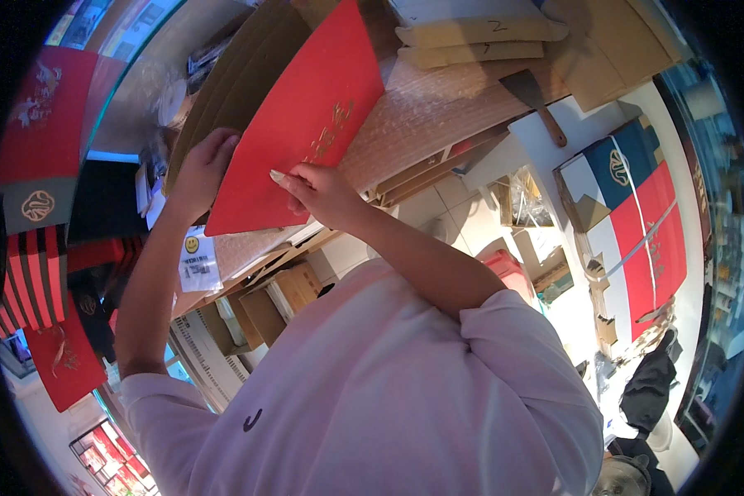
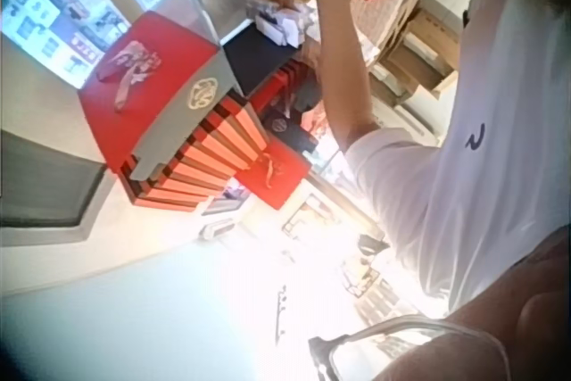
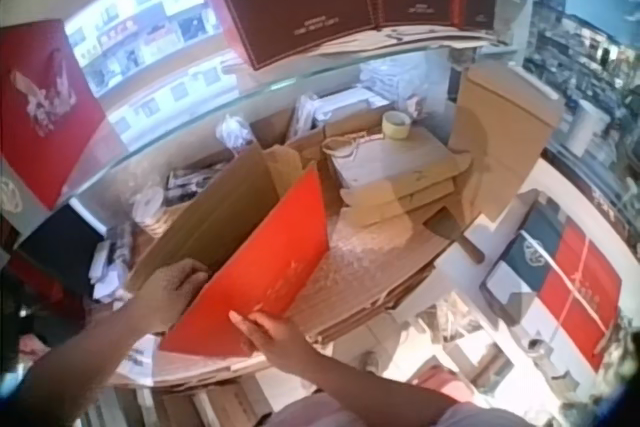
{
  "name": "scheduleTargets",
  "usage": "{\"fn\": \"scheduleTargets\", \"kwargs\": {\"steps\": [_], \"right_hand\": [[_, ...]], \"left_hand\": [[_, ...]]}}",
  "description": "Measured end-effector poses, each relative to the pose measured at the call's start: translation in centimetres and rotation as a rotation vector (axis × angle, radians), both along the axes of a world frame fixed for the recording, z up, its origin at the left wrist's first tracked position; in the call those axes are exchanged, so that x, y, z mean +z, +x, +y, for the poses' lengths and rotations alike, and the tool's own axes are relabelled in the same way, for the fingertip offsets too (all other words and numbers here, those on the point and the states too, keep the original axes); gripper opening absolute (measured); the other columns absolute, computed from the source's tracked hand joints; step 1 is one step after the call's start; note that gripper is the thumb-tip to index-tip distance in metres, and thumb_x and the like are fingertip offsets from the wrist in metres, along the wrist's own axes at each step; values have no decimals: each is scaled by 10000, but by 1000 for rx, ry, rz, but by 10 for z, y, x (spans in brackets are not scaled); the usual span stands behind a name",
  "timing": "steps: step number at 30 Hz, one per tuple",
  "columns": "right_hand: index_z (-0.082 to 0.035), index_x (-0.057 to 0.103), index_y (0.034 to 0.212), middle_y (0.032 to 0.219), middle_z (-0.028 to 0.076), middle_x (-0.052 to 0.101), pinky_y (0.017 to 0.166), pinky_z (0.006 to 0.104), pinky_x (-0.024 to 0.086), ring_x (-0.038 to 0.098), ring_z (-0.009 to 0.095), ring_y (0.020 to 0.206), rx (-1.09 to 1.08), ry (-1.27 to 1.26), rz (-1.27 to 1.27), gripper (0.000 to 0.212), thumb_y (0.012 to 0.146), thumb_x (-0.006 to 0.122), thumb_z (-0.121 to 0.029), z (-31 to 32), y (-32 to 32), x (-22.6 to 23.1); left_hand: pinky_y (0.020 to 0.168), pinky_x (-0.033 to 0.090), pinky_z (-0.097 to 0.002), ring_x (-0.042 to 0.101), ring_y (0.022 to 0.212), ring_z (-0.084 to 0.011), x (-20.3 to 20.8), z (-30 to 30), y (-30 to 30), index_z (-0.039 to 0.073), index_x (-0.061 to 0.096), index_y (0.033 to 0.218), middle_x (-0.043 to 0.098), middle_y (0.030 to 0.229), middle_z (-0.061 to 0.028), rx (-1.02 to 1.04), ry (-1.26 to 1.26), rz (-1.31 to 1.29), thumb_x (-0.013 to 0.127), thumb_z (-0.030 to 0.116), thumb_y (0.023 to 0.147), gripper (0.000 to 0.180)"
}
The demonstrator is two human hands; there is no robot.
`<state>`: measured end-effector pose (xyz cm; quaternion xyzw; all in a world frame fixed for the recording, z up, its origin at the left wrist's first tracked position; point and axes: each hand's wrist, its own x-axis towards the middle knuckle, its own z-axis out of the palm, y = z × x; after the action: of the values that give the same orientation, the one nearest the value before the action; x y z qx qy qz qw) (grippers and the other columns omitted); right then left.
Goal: The person assembles red and blue cardboard boxes by folding flaps and inserting a white ribbon through pre-cut slots. They repeatedly pick up flat box components, fold them into shape, and secure the ribbon before placing the finished boxes on a nearby stack.
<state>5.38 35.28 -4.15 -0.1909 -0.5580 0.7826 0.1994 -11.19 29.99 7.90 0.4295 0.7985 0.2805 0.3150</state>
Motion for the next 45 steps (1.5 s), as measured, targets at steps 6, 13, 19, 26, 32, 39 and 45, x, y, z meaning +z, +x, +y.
{"fn": "scheduleTargets", "kwargs": {"steps": [6,13,19,26,32,39,45], "right_hand": [[-16,582,841,602,3,506,476,225,391,483,64,514,183,-30,-199,219,893,534,-223,15,35,12],[-18,604,904,524,-9,456,379,209,288,391,57,401,83,-100,-453,120,847,574,-120,90,191,25],[-33,504,1122,572,26,491,422,221,340,405,82,430,-63,-303,605,261,873,538,-106,127,242,2],[-20,495,1165,1058,134,599,743,279,479,595,185,914,-219,-157,539,271,900,489,-82,142,225,14],[-25,514,1142,946,96,608,775,341,468,575,191,860,-524,-137,537,258,893,491,-89,151,159,26],[43,545,1049,913,116,613,667,251,516,622,155,752,-314,-120,195,225,847,569,-54,123,51,11],[58,571,977,903,121,620,732,250,524,625,155,801,-453,-35,123,154,853,546,-30,100,11,4]], "left_hand": [[635,444,-336,582,667,-285,35,-2,28,8,579,1000,605,769,-186,-375,-82,540,592,223,822,280],[590,425,-367,578,651,-319,34,-19,22,-2,578,965,585,724,-201,-348,-115,594,601,235,812,283],[576,410,-365,528,598,-285,43,-17,25,-13,555,861,542,685,-181,-331,-183,410,588,275,819,293],[554,386,-307,472,586,-151,35,-21,19,-12,571,926,501,641,-91,-325,-162,245,560,332,856,352],[491,284,-194,375,560,-36,45,6,6,69,607,934,479,657,27,-7,-132,-62,521,353,883,301],[535,343,-170,456,618,-26,20,84,-8,62,609,972,554,767,23,-89,-12,-188,560,248,865,220],[739,471,-260,580,842,-122,-7,110,15,-18,569,1093,619,987,-76,-230,-155,-232,586,175,844,316]]}}
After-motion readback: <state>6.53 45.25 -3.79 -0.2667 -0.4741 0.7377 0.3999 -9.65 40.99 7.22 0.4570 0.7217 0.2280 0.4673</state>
